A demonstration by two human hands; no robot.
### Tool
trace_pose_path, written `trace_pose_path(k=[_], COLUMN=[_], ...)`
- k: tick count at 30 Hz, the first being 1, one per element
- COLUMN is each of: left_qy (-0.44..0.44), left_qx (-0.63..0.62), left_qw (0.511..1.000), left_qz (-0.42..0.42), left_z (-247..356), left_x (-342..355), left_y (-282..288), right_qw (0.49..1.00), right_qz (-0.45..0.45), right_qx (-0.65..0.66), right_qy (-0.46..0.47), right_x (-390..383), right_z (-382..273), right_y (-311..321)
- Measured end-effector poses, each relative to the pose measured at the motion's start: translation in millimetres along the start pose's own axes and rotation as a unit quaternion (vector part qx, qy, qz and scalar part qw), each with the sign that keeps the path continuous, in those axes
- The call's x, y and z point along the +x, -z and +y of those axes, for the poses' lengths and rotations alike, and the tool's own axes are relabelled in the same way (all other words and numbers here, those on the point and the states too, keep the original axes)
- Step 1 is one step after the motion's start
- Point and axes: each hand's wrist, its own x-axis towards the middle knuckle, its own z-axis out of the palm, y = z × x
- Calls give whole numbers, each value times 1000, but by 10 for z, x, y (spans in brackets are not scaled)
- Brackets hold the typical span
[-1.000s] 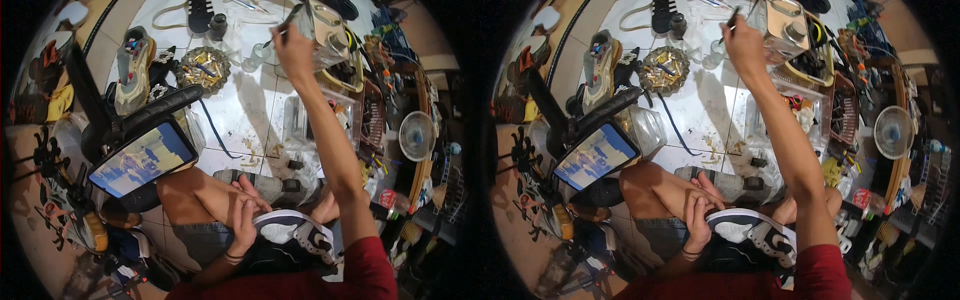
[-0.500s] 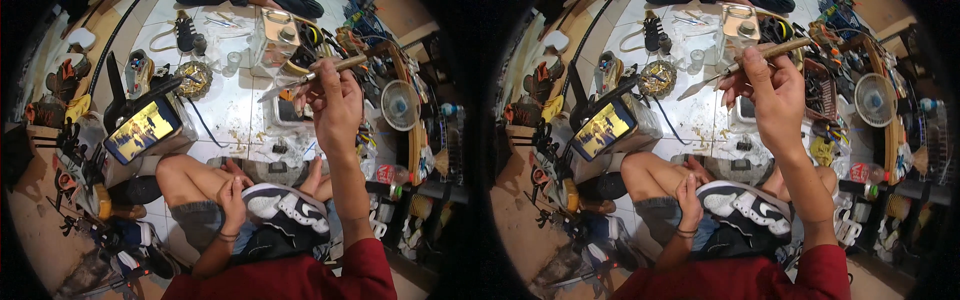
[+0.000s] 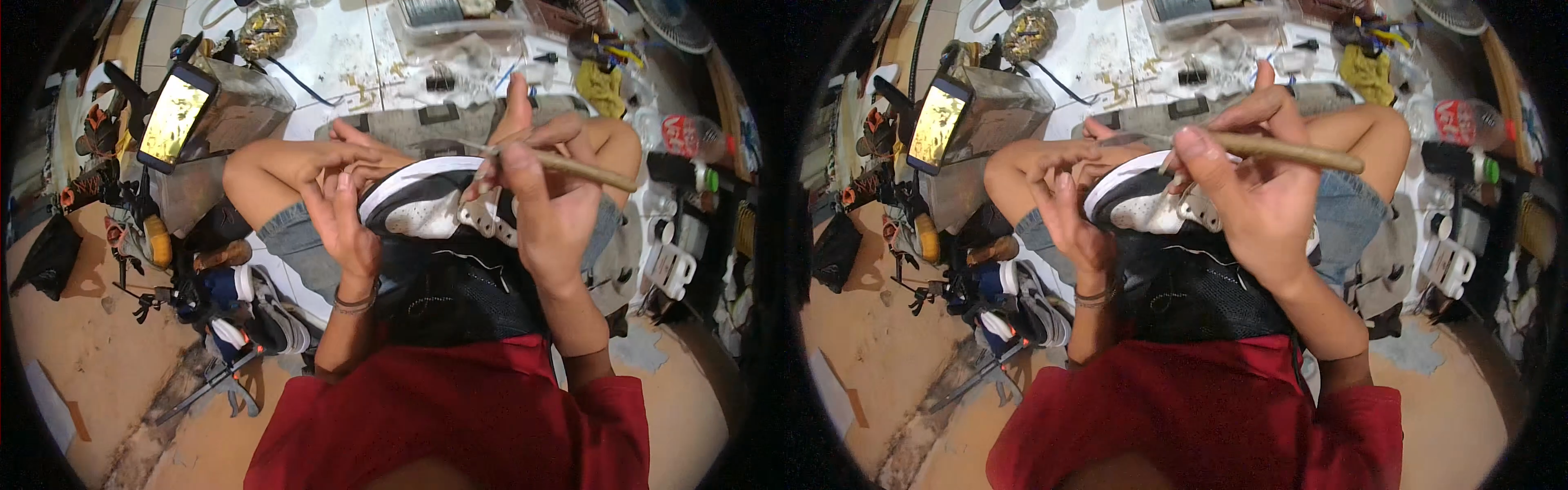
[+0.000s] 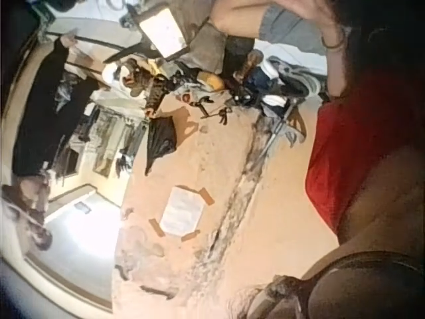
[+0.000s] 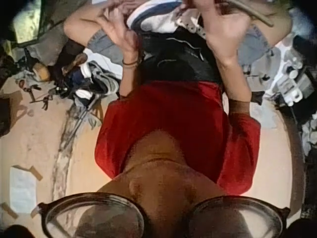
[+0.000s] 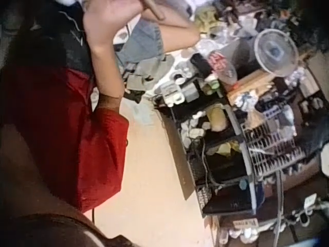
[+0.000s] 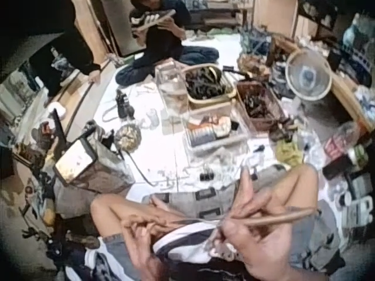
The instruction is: The recorder is applying a liquid adhesive or paint to the white midsole of a black and white sneaker using a small brush tool.
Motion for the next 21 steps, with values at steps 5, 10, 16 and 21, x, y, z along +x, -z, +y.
trace_pose_path(k=[5, 10, 16, 21], left_qy=[-6, -40, 10, 18], left_qx=[145, 172, 220, 254], left_qw=[954, 943, 955, 945], left_qz=[-264, -281, -197, -204], left_z=[145, 190, 292, 318], left_x=[-26, 4, -36, -14], left_y=[56, -83, -222, -221], right_qw=[995, 993, 992, 986], right_qz=[-8, 34, -13, -40], right_qx=[-97, -37, -48, -87], right_qy=[25, 107, 112, 137], right_x=[-222, -76, -19, 25], right_z=[-8, -95, -137, -15], right_y=[178, 331, 457, 455])
